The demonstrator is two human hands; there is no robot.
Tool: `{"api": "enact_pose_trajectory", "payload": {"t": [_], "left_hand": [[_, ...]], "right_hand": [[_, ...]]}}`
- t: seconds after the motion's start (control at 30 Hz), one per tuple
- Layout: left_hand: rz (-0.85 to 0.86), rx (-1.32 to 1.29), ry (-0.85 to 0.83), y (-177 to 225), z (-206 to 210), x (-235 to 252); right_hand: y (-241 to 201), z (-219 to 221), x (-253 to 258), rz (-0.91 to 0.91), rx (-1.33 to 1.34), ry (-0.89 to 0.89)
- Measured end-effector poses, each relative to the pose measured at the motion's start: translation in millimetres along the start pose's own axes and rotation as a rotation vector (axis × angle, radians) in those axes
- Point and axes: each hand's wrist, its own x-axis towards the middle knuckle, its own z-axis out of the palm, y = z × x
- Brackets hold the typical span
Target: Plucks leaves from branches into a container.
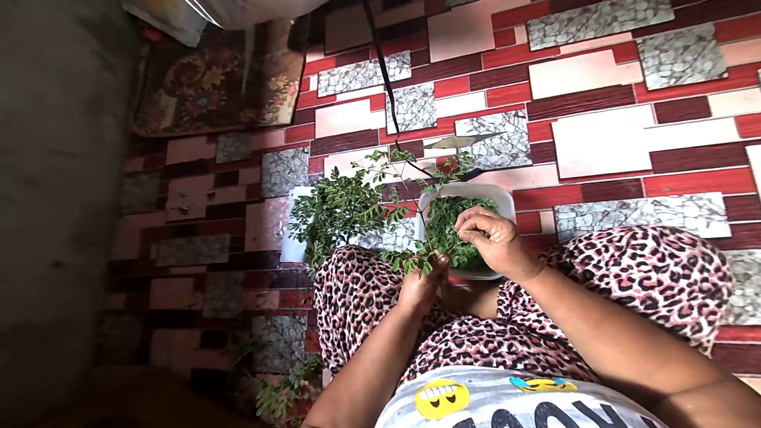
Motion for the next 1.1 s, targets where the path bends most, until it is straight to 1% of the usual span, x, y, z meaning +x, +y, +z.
{"api": "enact_pose_trajectory", "payload": {"t": [0.1,0.17,0.37,0.53,0.63,0.7,0.77,0.93,1.0,1.1], "left_hand": [[0.002,0.000,0.003,-0.2,-1.1,0.0],[0.000,0.007,0.007,0.3,-1.0,-0.3],[0.005,0.009,0.007,-0.3,0.1,0.2],[0.025,0.027,-0.008,-3.8,-2.9,2.3],[0.026,0.042,0.002,-3.2,-1.3,1.9],[0.025,0.055,-0.001,-3.1,-1.2,1.7],[0.026,0.069,-0.008,-3.6,-2.1,2.2],[0.028,0.052,-0.009,-3.6,-2.8,2.5],[0.024,0.048,-0.007,-3.0,-2.5,2.4],[0.022,0.052,-0.008,-2.2,-2.1,2.2]], "right_hand": [[7.0,-7.0,3.7,-0.191,-0.207,-0.075],[6.0,-12.7,6.5,-0.210,-0.245,-0.089],[1.3,-19.5,7.4,0.016,-0.303,-0.137],[-6.3,-19.4,6.9,0.200,-0.076,-0.246],[-3.8,-15.0,5.7,0.319,0.059,-0.263],[-1.5,-11.5,4.7,0.367,0.115,-0.238],[0.7,-7.7,3.1,0.337,0.114,-0.180],[-0.8,-6.1,4.4,0.137,-0.020,-0.040],[-1.0,-13.0,6.6,0.117,-0.100,-0.065],[-3.7,-17.5,5.8,0.149,-0.181,-0.143]]}}
